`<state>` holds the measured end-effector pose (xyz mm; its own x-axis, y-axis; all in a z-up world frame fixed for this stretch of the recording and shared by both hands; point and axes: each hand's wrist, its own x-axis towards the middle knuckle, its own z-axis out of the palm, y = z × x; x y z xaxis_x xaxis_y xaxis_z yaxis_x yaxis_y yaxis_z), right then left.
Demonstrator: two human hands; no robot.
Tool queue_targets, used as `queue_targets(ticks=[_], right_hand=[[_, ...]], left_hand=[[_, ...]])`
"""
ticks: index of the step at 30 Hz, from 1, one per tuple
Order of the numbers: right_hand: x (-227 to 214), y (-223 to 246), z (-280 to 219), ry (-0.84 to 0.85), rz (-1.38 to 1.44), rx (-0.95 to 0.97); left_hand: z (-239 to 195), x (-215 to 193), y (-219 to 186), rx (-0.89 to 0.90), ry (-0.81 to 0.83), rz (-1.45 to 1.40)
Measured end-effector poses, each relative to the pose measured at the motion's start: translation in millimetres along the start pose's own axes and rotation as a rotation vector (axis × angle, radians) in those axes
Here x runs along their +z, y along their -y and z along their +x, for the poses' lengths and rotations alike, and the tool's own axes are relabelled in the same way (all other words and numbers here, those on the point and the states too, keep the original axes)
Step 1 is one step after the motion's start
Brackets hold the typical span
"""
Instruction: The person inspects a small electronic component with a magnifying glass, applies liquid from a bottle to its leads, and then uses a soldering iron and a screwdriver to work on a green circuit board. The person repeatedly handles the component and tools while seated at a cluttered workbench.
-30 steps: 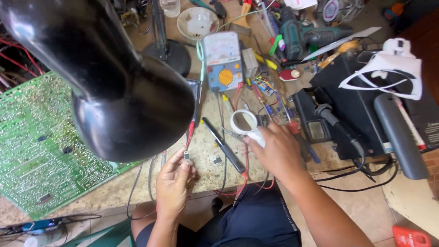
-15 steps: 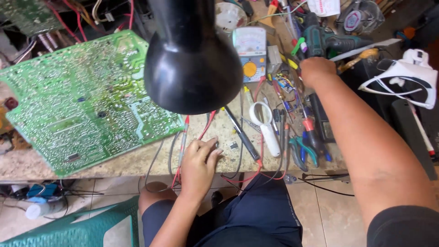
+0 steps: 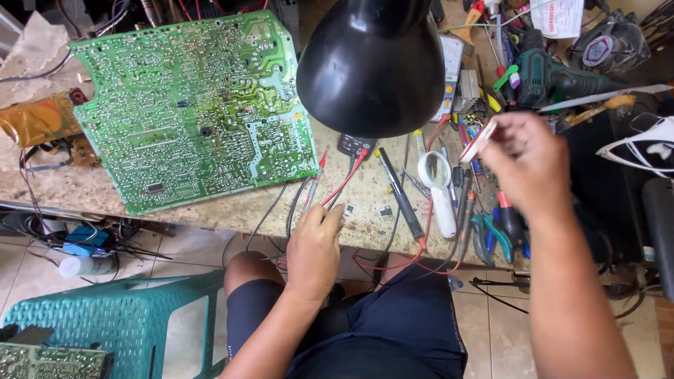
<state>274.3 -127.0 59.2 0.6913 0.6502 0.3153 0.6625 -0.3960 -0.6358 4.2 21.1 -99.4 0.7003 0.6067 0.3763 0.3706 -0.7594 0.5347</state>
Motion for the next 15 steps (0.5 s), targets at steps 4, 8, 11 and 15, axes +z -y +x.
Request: queue_targets(ticks=[4,8,11,15], right_hand=[[36.2,16.7,-79.5,0.241,0.698,0.108],[56.6,35.6,-121.2,0.342,0.791,0.097],[58.6,35.9,-138.7,0.34,0.742,0.086],[42.3,35.8,-154.0,0.438,0.683,0.118]], left_hand=[[0.4,-44.5,-42.2,-0.041,-0.102,-0.548],[-23.0,-54.8,-77.4,-0.315,0.229,-1.165],[-37.8,-47.6,-86.2,-0.427,0.214,-1.29],[-54.6,-45.8,-87.6,-0.492,0.284,-1.265]])
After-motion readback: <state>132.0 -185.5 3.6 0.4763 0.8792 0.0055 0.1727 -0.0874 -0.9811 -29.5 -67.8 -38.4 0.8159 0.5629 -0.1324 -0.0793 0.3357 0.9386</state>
